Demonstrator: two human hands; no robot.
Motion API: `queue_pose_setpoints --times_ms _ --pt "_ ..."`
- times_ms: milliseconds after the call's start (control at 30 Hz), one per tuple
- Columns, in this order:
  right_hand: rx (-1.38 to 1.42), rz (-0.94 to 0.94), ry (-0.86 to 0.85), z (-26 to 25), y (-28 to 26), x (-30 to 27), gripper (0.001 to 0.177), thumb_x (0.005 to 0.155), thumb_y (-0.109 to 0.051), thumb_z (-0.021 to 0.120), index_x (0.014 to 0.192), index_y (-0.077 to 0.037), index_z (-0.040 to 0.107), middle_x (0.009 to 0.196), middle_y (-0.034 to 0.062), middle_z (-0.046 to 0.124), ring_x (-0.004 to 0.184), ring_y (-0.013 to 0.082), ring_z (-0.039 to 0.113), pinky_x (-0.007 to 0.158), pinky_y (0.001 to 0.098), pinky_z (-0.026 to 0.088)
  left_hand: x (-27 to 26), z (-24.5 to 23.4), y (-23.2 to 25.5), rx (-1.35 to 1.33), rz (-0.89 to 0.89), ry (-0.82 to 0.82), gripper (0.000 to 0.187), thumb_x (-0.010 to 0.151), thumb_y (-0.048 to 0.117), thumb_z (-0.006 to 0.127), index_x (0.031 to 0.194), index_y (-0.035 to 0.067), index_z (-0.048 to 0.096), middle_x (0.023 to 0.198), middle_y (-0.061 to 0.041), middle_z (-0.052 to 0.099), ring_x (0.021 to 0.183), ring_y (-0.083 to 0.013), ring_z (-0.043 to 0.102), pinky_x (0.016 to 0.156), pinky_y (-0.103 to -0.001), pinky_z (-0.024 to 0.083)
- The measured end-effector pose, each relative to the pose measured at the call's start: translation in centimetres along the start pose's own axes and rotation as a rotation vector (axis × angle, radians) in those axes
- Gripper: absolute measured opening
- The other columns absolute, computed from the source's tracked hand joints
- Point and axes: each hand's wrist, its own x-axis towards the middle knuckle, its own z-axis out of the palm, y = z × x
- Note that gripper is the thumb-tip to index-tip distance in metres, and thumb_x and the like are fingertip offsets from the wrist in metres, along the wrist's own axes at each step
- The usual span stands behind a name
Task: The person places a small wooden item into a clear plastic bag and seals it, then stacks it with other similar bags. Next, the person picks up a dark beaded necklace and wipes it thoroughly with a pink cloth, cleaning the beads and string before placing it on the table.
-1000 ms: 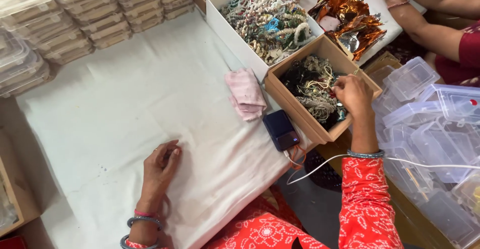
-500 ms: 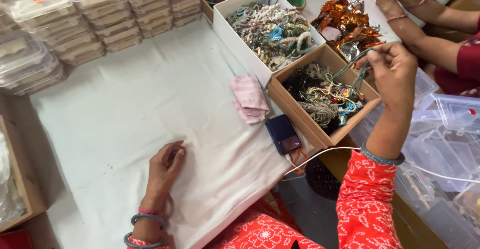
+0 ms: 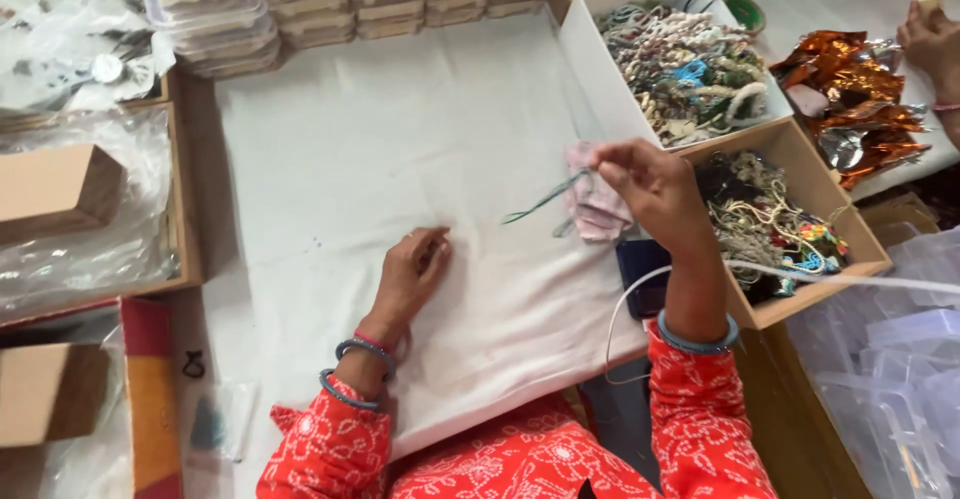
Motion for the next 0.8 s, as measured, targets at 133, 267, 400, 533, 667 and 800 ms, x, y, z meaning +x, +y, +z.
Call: queue_pose_setpoints --times_ms 133,267,400,533,667,800 --pt "-0.321 -0.077 0.166 0.4 1.5 1.2 0.026 0.100 -0.010 0.070 0.125 -0.003 0.069 0.117 0.0112 0.073 0.104 0.0172 0.072 0.083 0.0286 0.060 0.4 -0.7 1.0 0.114 0.019 0.187 0.026 0.093 0.010 0.069 0.119 0.003 0.069 0.106 -0.010 0.069 0.078 -0.0183 0.069 0.066 -0.030 0.055" --pt "-0.619 0.145 0.106 0.6 6.4 0.6 0.035 0.098 -0.024 0.070 0.130 -0.009 0.068 0.126 0.0176 0.070 0.110 0.0330 0.070 0.094 0.0434 0.056 0.6 -1.0 -1.6 0.085 0.048 0.408 0.022 0.096 0.008 0.064 0.117 0.003 0.070 0.112 -0.010 0.069 0.087 -0.0211 0.071 0.072 -0.031 0.057" --pt "-0.859 0.097 0.026 2.4 11.7 0.3 0.064 0.091 -0.034 0.074 0.148 -0.012 0.055 0.146 0.0324 0.048 0.126 0.0527 0.050 0.103 0.0566 0.044 0.4 -1.0 -0.2 0.200 -0.040 0.383 0.024 0.097 0.019 0.068 0.117 0.006 0.072 0.117 -0.009 0.069 0.089 -0.0244 0.069 0.078 -0.035 0.057" --pt "-0.845 0.121 -0.007 4.4 13.0 1.2 0.070 0.090 -0.036 0.075 0.151 -0.015 0.049 0.153 0.0357 0.035 0.126 0.0558 0.044 0.098 0.0585 0.042 -0.2 -0.6 0.6 0.413 0.212 0.322 0.031 0.088 0.026 0.079 0.112 0.008 0.073 0.121 -0.010 0.067 0.112 -0.0308 0.063 0.088 -0.040 0.054" --pt "-0.969 0.179 -0.018 4.7 14.9 1.8 0.049 0.090 -0.017 0.068 0.139 -0.018 0.064 0.143 0.0268 0.052 0.120 0.0494 0.056 0.101 0.0521 0.049 -0.4 -0.5 1.5 0.488 0.319 0.171 0.041 0.078 0.028 0.083 0.111 0.007 0.072 0.127 -0.012 0.063 0.122 -0.0308 0.055 0.096 -0.044 0.047" --pt "-0.876 0.137 0.022 5.7 11.4 2.1 0.035 0.089 -0.004 0.066 0.121 -0.015 0.073 0.127 0.0203 0.063 0.113 0.0391 0.064 0.102 0.0458 0.051 -0.3 -0.2 0.0 0.559 0.277 0.069 0.026 0.076 0.019 0.081 0.098 0.008 0.071 0.128 -0.009 0.064 0.127 -0.0278 0.055 0.100 -0.044 0.043"
